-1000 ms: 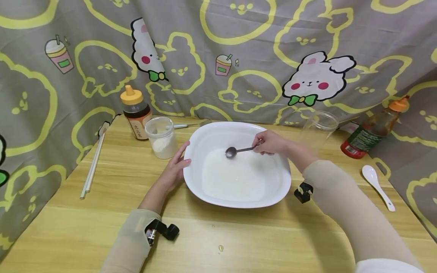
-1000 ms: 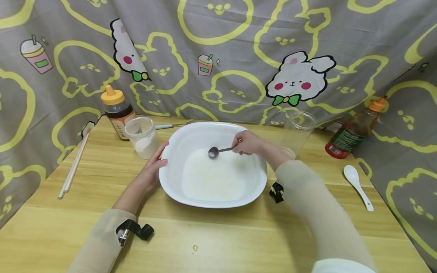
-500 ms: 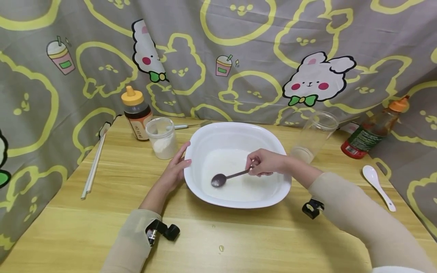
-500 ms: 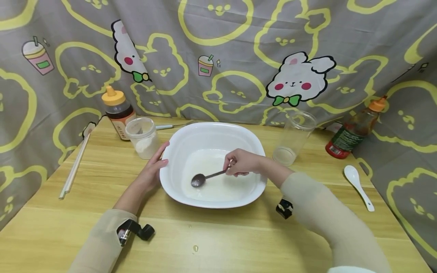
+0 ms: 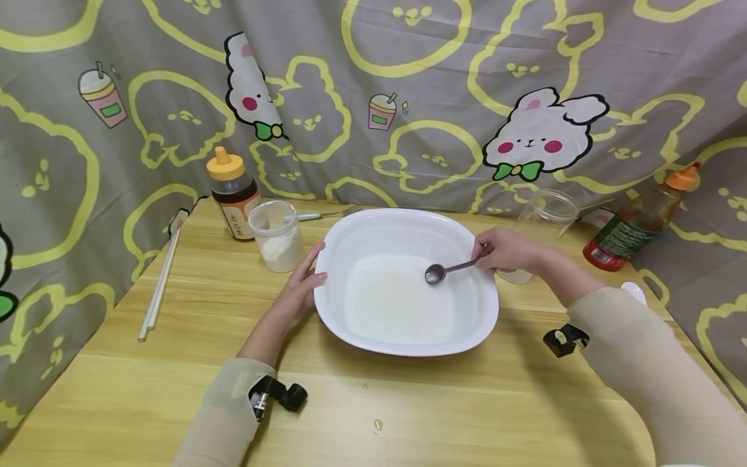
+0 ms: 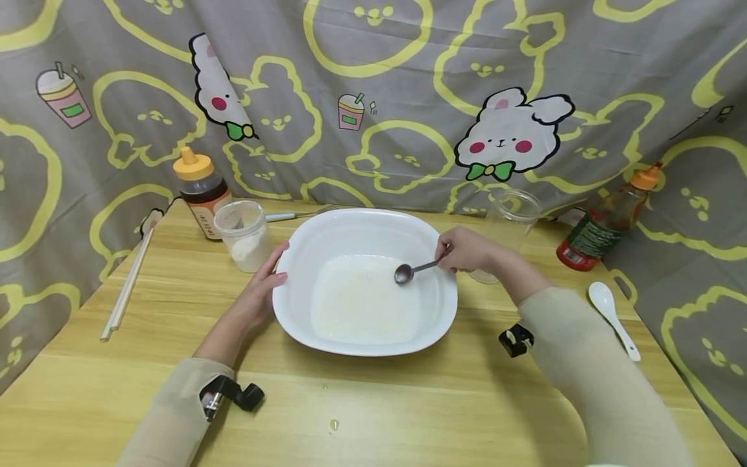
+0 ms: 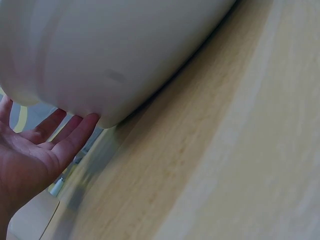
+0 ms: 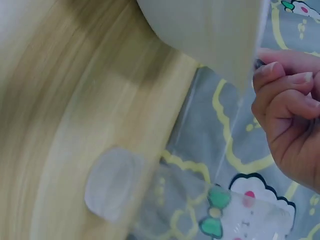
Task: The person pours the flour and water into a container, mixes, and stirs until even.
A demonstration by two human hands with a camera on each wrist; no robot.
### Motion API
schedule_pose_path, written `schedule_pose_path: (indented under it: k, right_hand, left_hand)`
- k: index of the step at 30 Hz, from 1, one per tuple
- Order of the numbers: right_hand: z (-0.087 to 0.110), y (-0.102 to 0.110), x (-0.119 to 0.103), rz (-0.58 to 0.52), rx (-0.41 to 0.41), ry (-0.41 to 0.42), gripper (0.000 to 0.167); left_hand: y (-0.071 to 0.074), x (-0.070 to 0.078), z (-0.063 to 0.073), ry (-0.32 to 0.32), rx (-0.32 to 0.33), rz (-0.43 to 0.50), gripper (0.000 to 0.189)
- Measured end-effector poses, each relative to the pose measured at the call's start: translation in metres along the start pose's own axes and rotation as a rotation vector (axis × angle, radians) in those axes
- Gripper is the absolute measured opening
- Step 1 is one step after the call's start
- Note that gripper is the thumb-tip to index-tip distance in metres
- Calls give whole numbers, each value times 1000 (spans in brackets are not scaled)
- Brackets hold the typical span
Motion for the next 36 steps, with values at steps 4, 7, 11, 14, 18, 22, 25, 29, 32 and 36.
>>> schedule_pose_path:
  k: [4, 7, 11, 14, 18, 22, 25, 29, 32, 36]
  right_hand:
    - [-15, -7, -3, -29, 61, -39, 12]
    - [-28, -17, -11, -73, 101, -50, 13]
    - [-43, -36, -19, -157, 125, -20, 11]
    - [-46, -52, -26, -215, 91, 2, 12]
    - [-37, -67, -35, -237, 3, 21, 14]
    - [-20, -66, -36, -205, -84, 50, 11]
    - [-6, -58, -31, -162, -117, 86, 9]
    - [9, -41, -23, -87, -91, 98, 7]
    - [15, -27, -18, -22, -27, 45, 7]
    - [8, -19, -13, 15, 61, -41, 11]
  left_hand:
    - [-1, 0, 0, 4, -2, 0, 63]
    - [0, 0, 0, 3, 0, 1, 63]
    - [-1, 0, 0, -1, -2, 5, 64]
    - [-2, -1, 0, -3, -4, 9, 65]
    - [-3, -1, 0, -2, 5, 7, 65]
    - [-2, 0, 1, -4, 15, 7, 65]
    - [-2, 0, 1, -2, 18, 4, 65]
    - [-1, 0, 1, 1, 15, -1, 65]
    - [-1, 0, 1, 1, 7, 0, 65]
    - [-1, 0, 1, -3, 0, 4, 65]
Point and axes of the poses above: each hand's wrist, its own z-axis away from the middle knuckle, its own y-axis out of the back of the hand, x = y × z, the point moved 2 cm from there along -z, towards the middle knuckle, and after that the axes turned 8 degrees about z, right-handed, at the moved point
